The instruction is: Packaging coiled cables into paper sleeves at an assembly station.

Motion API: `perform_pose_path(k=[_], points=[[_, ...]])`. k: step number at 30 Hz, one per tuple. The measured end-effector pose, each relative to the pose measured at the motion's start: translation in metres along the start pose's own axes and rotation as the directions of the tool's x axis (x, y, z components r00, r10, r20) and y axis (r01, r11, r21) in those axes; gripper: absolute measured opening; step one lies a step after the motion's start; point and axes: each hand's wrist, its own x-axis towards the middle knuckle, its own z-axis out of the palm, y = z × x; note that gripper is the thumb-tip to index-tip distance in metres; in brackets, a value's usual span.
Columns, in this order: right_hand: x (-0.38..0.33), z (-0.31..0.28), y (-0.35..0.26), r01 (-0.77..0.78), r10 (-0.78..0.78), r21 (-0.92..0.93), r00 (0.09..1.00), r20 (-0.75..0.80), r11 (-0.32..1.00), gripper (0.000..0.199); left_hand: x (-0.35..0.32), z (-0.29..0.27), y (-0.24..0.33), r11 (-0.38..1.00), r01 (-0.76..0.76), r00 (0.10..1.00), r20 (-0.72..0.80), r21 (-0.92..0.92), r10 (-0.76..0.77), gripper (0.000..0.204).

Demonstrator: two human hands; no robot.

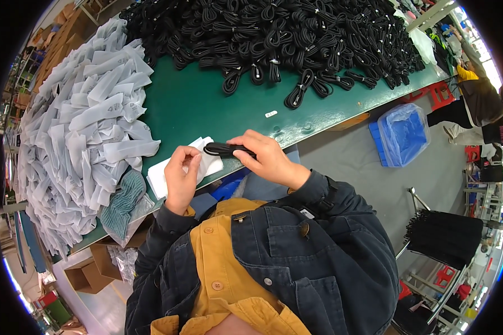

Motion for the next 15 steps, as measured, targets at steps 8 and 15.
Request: perform_pose_path(k=[8, 15], points=[[0.010, -0.022, 0.002, 0.471, -0.451, -0.196, 0.882, 0.137, 0.860, 0.037, 0.011, 0.005, 0.018, 0.896, -0.405, 0.905, 0.221, 0.184, 0.364, 0.007], [0.015, 0.035, 0.002, 0.251, -0.250, 0.031, 0.968, -0.028, 0.967, 0.021, 0.012, -0.012, 0.023, 0.895, -0.427, 0.898, 0.170, 0.127, 0.405, 0.013]])
